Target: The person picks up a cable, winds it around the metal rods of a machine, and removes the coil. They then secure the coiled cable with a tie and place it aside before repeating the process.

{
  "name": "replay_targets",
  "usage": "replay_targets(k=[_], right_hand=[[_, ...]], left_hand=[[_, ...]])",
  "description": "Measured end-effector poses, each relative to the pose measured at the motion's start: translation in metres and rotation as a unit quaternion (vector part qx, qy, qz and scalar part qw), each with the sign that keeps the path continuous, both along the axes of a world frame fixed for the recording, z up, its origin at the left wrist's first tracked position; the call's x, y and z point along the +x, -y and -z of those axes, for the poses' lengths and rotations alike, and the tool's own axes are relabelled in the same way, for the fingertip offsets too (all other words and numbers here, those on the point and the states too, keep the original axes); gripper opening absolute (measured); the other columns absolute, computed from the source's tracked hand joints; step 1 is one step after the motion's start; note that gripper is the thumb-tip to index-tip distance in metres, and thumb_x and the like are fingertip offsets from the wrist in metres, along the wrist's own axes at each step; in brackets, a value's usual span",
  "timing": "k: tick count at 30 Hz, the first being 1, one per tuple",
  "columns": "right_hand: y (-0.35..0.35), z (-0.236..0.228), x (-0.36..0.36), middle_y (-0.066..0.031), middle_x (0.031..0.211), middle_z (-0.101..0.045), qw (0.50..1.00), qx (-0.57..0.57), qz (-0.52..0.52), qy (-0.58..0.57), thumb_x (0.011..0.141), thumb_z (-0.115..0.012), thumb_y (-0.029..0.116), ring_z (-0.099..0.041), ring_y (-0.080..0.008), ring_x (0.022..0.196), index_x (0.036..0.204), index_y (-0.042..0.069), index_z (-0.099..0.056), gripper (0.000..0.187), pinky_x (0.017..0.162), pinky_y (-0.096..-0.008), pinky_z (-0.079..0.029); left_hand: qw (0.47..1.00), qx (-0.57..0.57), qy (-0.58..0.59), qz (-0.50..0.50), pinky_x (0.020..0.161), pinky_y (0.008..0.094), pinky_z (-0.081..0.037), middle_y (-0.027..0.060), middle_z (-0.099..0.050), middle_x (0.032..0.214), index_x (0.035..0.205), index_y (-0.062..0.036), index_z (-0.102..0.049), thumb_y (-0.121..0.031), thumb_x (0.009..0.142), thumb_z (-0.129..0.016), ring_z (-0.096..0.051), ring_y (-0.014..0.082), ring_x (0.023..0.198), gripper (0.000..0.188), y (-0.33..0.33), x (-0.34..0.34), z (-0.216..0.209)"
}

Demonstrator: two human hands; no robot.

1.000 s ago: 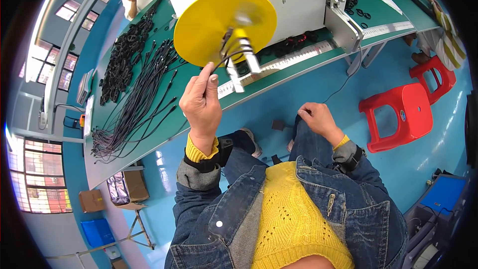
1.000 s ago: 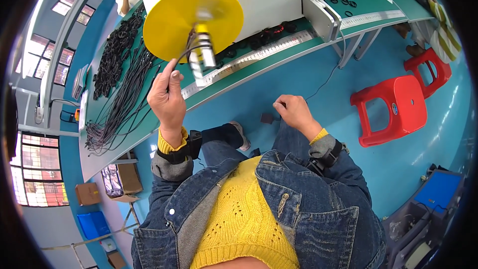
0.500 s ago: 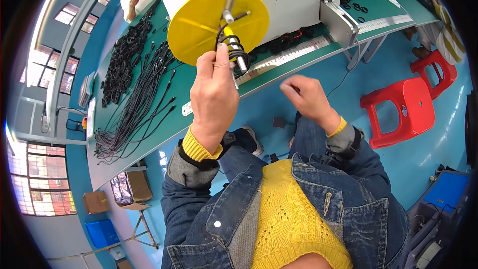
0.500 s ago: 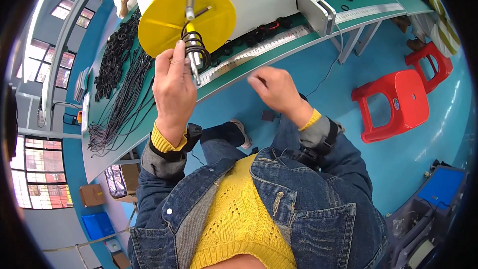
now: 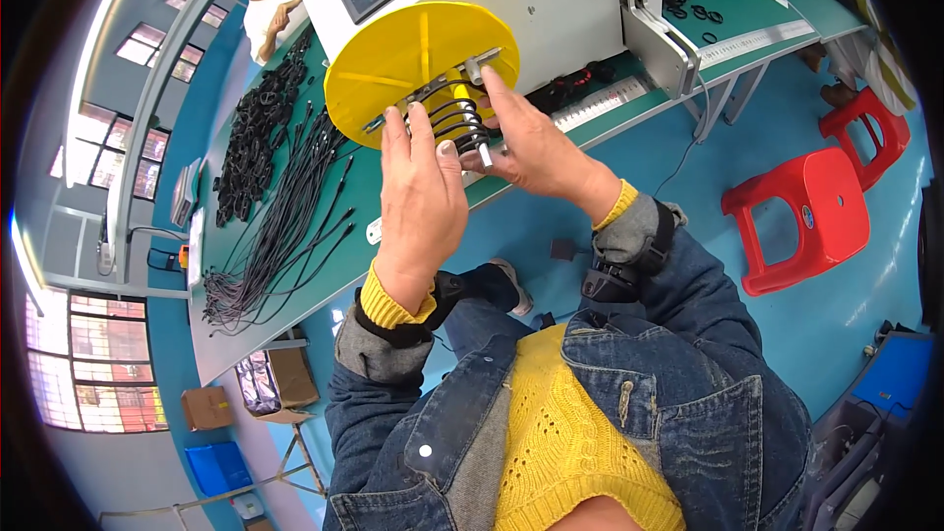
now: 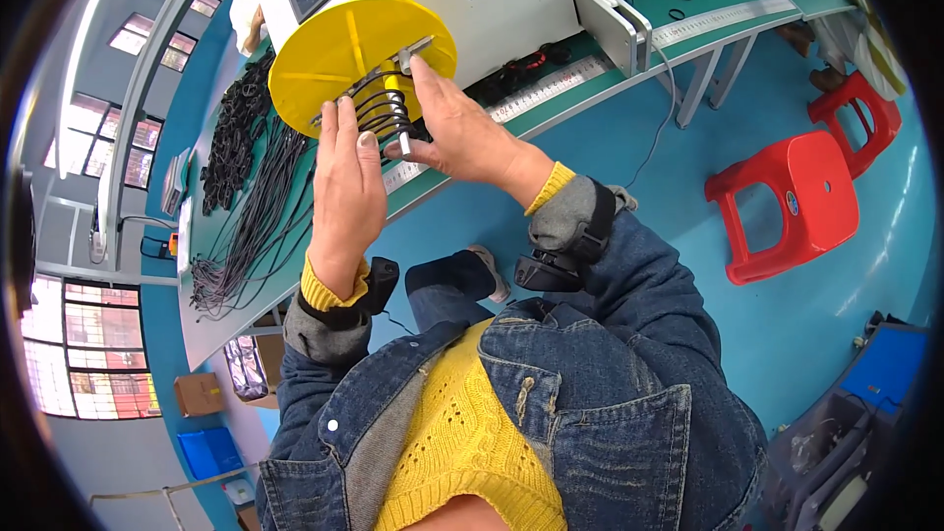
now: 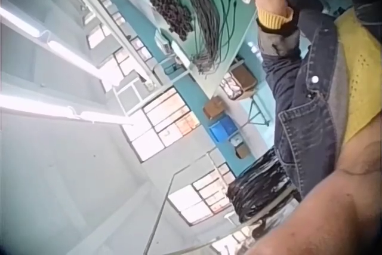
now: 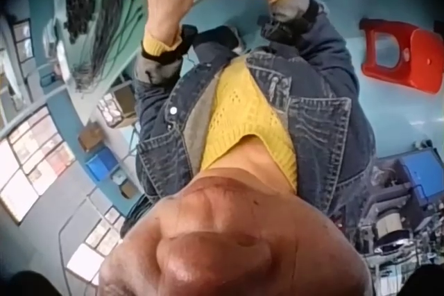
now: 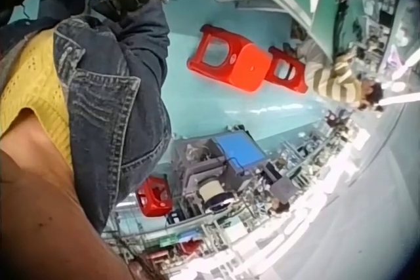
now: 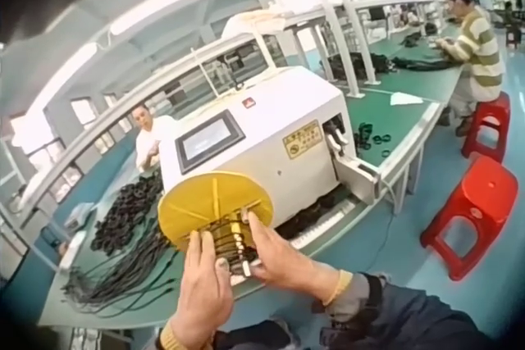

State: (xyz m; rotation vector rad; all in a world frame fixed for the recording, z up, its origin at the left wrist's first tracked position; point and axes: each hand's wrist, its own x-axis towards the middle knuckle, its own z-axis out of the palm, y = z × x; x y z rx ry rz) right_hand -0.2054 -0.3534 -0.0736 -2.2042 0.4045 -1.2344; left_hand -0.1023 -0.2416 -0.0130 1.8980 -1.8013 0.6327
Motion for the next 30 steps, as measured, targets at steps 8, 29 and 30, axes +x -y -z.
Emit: replay_targets(k=[8,29,30], right_hand=[[-0.016,0.010,0.018,-0.0257,0.119,-0.046,0.978,0.131,-0.097,0.133,0.080,-0.065,0.024,-0.054,-0.0319,0.101,0.135,-0.006,-0.012,0.082,0.084,-0.0348,-0.045],[-0.049,0.006,0.012,-0.0223,0.068,-0.054,0.986,0.108,0.066,0.107,0.080,-0.056,0.015,-0.055,-0.0422,0.064,0.096,-0.001,-0.037,0.029,0.052,-0.0450,-0.043],[-0.058,0.007,0.006,-0.0219,0.067,-0.054,0.987,0.104,0.063,0.109,0.079,-0.056,0.014,-0.055,-0.0416,0.062,0.095,0.000,-0.037,0.028,0.051,-0.0448,-0.043]], left_hand=[[0.996,-0.040,-0.070,0.043,0.082,0.0433,-0.039,0.0304,-0.044,0.108,0.120,0.0134,-0.036,-0.011,0.087,-0.045,-0.047,0.0411,0.095,0.042,0.006,0.005,0.007],[0.996,0.084,-0.007,0.039,0.053,0.0413,-0.044,0.0164,-0.051,0.076,0.081,-0.0021,-0.044,-0.013,0.081,-0.055,-0.054,0.0341,0.061,0.015,-0.008,-0.009,-0.013],[0.995,0.086,-0.008,0.046,0.053,0.0413,-0.044,0.0164,-0.051,0.076,0.081,-0.0021,-0.044,-0.013,0.081,-0.055,-0.054,0.0341,0.061,0.015,-0.016,-0.015,-0.012]])
